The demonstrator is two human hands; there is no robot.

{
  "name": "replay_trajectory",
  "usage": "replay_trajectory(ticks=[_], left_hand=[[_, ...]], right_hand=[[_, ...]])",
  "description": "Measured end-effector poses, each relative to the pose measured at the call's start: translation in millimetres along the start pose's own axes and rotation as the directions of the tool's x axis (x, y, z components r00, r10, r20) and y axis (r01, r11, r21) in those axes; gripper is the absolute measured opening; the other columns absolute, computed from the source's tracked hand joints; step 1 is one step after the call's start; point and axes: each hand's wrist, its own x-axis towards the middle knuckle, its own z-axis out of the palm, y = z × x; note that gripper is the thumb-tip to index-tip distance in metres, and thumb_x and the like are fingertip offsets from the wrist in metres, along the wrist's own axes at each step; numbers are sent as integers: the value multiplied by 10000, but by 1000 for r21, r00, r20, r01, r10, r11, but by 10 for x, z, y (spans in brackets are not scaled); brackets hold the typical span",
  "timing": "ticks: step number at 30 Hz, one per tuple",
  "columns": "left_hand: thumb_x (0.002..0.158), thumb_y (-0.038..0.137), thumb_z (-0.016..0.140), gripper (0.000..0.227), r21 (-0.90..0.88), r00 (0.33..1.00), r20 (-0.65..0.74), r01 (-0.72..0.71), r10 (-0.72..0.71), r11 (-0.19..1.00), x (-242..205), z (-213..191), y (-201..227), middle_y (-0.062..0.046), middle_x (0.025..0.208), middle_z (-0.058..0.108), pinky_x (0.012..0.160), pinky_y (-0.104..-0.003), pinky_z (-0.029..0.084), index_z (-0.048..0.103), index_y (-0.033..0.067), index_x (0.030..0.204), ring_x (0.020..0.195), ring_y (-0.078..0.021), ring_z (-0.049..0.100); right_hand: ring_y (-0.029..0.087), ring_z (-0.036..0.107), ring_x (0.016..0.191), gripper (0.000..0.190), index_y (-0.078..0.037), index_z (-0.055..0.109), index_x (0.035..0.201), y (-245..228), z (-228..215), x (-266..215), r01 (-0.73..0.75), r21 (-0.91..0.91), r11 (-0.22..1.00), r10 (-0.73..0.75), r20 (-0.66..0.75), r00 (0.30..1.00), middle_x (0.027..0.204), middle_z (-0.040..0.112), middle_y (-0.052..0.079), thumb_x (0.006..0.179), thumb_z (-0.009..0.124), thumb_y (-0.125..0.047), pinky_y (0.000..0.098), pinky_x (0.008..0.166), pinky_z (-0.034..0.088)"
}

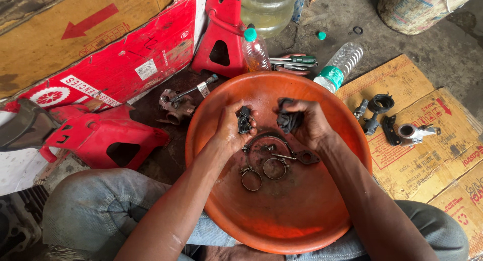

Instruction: The person cleans a carburetor and its small components using a screwdriver, a rag, and a liquid solvent. They disassemble the parts, wipe them with the rag, and pour the liquid from a plastic bottle onto the components inside a red basin.

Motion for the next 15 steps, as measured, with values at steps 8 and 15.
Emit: replay_trajectory(ticks=[8,15], left_hand=[[977,347,559,267,55,990,113,80,-86,995,-128,160,-20,-28,847,680,572,-311,449,637,95,1013,656,-150,527],[1033,455,457,374,277,988,151,-23,-19,961,-231,277,-69,0,1012,666,625,-347,457,673,190,1185,750,-142,548]], right_hand=[[238,676,905,246,0,598,1250,-111,310,-193,14,-201,980,-19,-23,1000,1052,672,143,1013,565,-58,368,795,571],[176,582,730,123,-18,537,1030,-223,469,-124,-8,116,993,-5,113,994,922,621,109,937,552,-97,276,615,525]])
